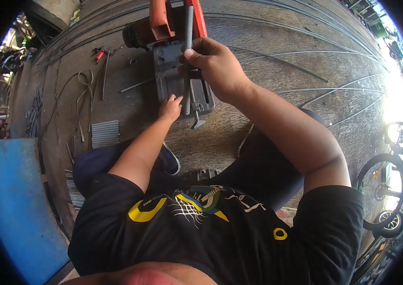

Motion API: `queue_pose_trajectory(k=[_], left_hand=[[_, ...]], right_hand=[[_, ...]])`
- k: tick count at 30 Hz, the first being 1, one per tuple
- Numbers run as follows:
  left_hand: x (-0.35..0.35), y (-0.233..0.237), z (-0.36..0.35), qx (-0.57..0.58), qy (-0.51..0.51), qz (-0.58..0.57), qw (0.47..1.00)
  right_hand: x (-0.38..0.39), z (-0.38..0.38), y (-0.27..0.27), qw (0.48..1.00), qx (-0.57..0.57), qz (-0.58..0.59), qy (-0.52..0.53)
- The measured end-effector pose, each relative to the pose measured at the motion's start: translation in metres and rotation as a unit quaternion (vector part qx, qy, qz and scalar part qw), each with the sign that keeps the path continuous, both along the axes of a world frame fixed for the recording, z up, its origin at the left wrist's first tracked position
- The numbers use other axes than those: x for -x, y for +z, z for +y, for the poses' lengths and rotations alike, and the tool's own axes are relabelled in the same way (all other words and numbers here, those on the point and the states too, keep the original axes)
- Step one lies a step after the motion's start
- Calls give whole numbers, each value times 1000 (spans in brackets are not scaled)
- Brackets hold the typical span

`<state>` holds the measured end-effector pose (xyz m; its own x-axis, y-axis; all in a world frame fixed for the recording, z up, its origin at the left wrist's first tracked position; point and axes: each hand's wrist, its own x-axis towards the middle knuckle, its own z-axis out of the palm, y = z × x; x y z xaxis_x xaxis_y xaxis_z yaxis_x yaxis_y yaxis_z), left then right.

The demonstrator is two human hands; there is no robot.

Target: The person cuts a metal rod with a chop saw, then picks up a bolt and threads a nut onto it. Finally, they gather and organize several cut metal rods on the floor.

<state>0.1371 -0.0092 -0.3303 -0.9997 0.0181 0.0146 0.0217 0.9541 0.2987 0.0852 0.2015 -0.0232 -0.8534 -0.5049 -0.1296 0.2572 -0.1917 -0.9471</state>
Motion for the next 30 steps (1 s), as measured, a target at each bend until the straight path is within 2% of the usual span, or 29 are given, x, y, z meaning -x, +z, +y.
queue_pose_trajectory(k=[2,6,9,10,11,12,13,14,16,17,19,20,22,23,24,25,27,30], left_hand=[[3,-1,2,23,14,-58,998],[7,0,-6,32,54,-73,995],[14,3,-14,-52,194,-66,977],[20,7,-20,-49,197,-58,977],[26,5,-26,-134,314,5,940],[31,2,-33,-216,422,68,878],[37,0,-42,-334,488,220,776],[40,3,-56,-427,571,243,658],[43,47,-64,-496,616,303,532],[45,79,-61,-498,613,313,527],[49,157,-44,-703,384,401,444],[47,196,-34,-691,292,427,505],[35,264,-9,-707,134,448,531],[26,292,7,-719,53,444,532],[14,313,23,-709,-14,434,556],[5,326,38,-688,-42,432,581],[-7,338,54,-714,-125,394,566],[-23,348,73,-735,-105,356,568]], right_hand=[[-4,7,2,999,22,-25,-11],[-3,15,14,994,66,-80,-36],[2,20,24,991,102,-67,-57],[5,22,28,988,120,-64,-79],[12,26,28,987,138,-44,-66],[17,28,32,987,143,-40,-62],[22,29,37,983,161,-34,-87],[26,29,42,977,181,-28,-112],[29,27,54,972,210,-28,-105],[31,25,60,965,238,-17,-113],[31,22,73,955,269,7,-120],[28,21,79,956,271,11,-112],[22,20,89,947,298,52,-109],[22,22,89,945,309,66,-88],[19,23,91,945,309,68,-83],[16,23,93,941,320,77,-77],[10,24,96,936,335,84,-66],[2,22,100,933,336,108,-72]])
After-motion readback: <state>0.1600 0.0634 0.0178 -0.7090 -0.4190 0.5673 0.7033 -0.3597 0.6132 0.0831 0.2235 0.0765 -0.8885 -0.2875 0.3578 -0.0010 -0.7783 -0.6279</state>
